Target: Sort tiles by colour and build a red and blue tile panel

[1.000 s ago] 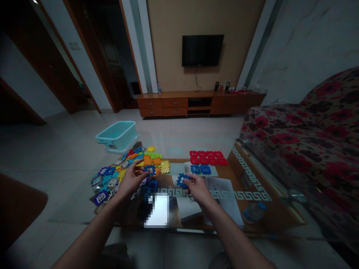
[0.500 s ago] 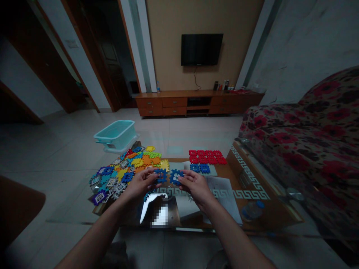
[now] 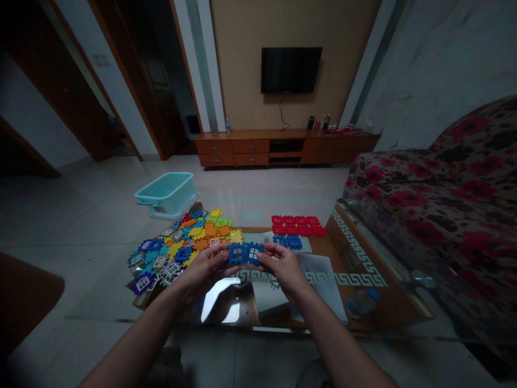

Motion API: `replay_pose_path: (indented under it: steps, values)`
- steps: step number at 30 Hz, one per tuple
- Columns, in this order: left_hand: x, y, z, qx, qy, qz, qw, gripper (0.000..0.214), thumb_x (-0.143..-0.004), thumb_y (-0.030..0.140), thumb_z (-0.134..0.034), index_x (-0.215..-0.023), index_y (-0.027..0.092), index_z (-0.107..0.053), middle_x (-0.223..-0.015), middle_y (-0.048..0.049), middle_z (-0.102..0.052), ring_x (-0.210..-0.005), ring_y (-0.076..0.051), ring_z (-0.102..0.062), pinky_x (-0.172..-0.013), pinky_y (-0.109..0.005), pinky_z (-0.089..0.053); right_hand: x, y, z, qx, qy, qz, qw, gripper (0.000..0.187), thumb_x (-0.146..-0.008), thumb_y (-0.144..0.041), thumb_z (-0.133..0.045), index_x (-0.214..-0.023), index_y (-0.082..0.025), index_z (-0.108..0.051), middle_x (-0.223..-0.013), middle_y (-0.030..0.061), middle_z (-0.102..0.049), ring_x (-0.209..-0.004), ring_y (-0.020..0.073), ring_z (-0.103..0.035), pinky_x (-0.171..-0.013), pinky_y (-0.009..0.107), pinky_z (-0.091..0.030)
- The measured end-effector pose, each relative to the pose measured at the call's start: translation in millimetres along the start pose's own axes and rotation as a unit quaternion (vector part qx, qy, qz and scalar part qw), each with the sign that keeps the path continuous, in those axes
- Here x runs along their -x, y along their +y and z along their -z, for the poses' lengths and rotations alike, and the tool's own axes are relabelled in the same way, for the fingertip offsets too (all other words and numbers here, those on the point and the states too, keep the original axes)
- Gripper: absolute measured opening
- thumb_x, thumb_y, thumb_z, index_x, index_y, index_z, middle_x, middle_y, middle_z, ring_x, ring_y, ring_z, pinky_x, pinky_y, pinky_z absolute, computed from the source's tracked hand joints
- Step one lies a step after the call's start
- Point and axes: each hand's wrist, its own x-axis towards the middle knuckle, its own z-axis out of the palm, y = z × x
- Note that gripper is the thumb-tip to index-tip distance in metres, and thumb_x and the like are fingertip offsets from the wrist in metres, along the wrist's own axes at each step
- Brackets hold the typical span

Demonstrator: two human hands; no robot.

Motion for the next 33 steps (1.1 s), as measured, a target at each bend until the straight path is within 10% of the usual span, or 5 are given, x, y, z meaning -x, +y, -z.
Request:
replay_pose_path:
  steps: [25,33]
  values:
    - [9,-8,-3.0,-0.06,-0.139,-0.004,0.988,0.041,-0.07,0.025,-0.087,-0.104,0.016,-0.066,-0.103,-0.0076,-0.068,-0.096,-0.016,-0.065,-0.09,-0.03,-0.046,2,5,2,0.147,-0.114,0.064,0.98,0.032,-0.069,-0.042,-0.083,-0.091,-0.021,-0.073,-0.085,0.0072,-0.073,-0.072,0.0194,-0.064,-0.065,0.035,-0.053]
    - [2,-14,-3.9,-0.033,-0.05,0.026,0.998,0.052,-0.06,0.031,-0.092,-0.096,0.015,-0.058,-0.083,-0.0028,-0.067,-0.073,-0.012,-0.066,-0.075,-0.027,-0.051,5,3,2,0.201,-0.116,0.131,0.964,0.034,-0.078,-0.043,-0.075,-0.105,-0.022,-0.07,-0.094,0.0082,-0.071,-0.084,0.0214,-0.066,-0.071,0.036,-0.055]
